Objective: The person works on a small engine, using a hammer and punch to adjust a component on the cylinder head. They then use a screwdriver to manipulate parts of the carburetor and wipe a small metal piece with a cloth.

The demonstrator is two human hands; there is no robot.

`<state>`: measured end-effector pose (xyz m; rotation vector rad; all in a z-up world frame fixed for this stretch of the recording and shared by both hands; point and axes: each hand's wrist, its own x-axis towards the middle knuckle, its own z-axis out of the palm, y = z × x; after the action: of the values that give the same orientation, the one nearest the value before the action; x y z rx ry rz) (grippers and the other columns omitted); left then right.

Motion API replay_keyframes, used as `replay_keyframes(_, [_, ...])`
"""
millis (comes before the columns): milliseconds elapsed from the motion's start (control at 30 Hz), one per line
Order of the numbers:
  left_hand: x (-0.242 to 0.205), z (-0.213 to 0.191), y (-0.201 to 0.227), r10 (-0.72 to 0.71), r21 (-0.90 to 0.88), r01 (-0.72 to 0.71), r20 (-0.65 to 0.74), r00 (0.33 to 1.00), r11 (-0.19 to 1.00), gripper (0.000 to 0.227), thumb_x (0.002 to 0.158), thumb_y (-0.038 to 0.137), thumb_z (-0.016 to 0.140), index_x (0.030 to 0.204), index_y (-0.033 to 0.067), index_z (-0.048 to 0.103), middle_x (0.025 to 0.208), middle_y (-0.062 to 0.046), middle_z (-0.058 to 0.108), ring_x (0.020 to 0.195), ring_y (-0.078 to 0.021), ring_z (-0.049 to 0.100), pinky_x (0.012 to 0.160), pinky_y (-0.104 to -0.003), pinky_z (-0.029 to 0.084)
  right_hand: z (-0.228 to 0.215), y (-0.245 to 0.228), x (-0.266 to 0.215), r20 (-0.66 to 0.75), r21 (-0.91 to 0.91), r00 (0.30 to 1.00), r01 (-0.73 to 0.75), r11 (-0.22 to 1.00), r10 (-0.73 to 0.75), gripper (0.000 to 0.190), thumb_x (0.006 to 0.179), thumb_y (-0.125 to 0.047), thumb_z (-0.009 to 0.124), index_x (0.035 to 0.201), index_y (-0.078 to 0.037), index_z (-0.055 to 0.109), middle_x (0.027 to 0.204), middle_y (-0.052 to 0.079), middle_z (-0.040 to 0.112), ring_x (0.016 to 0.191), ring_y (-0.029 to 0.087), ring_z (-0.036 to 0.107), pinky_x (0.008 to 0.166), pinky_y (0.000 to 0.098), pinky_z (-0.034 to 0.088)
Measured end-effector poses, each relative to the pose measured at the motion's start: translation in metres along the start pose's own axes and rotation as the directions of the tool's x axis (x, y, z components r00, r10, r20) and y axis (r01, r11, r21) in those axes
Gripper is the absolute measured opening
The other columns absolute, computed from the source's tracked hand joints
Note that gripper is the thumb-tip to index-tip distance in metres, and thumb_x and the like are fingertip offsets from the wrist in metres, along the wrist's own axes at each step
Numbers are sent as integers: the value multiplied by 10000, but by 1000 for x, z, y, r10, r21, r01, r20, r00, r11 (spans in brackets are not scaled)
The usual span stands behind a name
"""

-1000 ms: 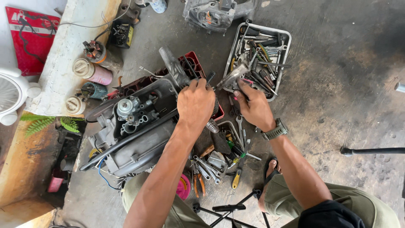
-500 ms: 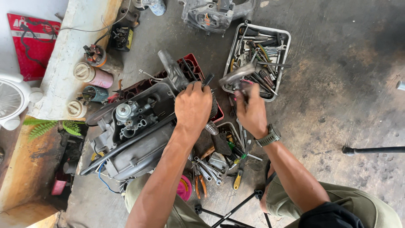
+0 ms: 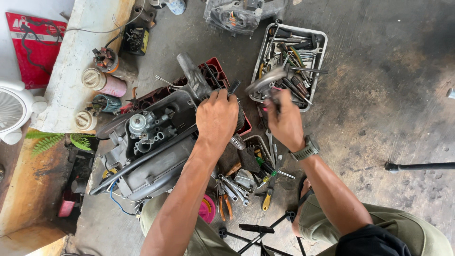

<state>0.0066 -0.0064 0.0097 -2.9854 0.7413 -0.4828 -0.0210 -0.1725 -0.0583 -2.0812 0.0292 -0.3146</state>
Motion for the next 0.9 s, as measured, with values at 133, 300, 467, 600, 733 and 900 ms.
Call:
replay_keyframes(133, [-1, 2, -1, 0, 2, 0, -9, 1000, 1000, 21, 807, 81, 691, 789, 70, 695, 717, -81, 601, 670, -195, 643, 533, -270, 525, -5, 1, 1, 61, -110, 995, 87, 990, -81, 130, 903, -124, 593, 986, -73, 507, 787, 223, 657, 733, 450, 632, 551, 532, 470])
replay_keyframes(300, [-1, 1, 0, 6, 11, -5, -38, 999, 1000, 35, 794, 82, 708, 767, 67, 692, 686, -64, 585, 638, -181, 629, 514, -263, 513, -14, -14, 4, 62, -48, 990, 130, 990, -127, 74, 928, -80, 558, 969, -51, 504, 695, 230, 626, 643, 437, 625, 469, 459, 472])
replay_keyframes(467, [-1, 3, 0, 7, 17, -6, -51, 999, 1000, 59, 767, 74, 714, 723, 74, 675, 666, -57, 562, 612, -179, 609, 498, -262, 496, -11, -18, 3, 29, 37, 994, 102, 994, -103, 72, 955, -67, 509, 972, -23, 455, 709, 246, 608, 609, 420, 616, 466, 424, 445])
replay_keyframes(600, [-3, 3, 1, 9, 13, -8, -64, 998, 1000, 88, 747, 44, 705, 680, 71, 655, 644, -52, 546, 596, -182, 601, 489, -260, 486, -7, -19, -4, -24, 116, 996, 93, 989, -91, 40, 972, -61, 468, 982, -27, 449, 682, 237, 591, 604, 421, 615, 455, 405, 445])
replay_keyframes(733, [0, -6, 2, 26, 42, -24, -67, 997, 999, 81, 771, 54, 708, 703, 64, 666, 641, -49, 561, 596, -172, 611, 483, -259, 485, -7, -12, 0, 104, -3, 980, 171, 985, -170, 52, 958, -46, 508, 978, -2, 490, 593, 207, 569, 453, 325, 572, 371, 370, 377])
replay_keyframes(900, [-1, -1, 2, 26, 51, -22, -84, 996, 998, 134, 753, 42, 703, 647, 73, 626, 626, -42, 531, 582, -174, 594, 477, -255, 473, -1, -3, -1, 65, -80, 980, 194, 978, -189, 92, 954, -72, 513, 997, 7, 493, 571, 192, 553, 442, 342, 554, 332, 354, 360])
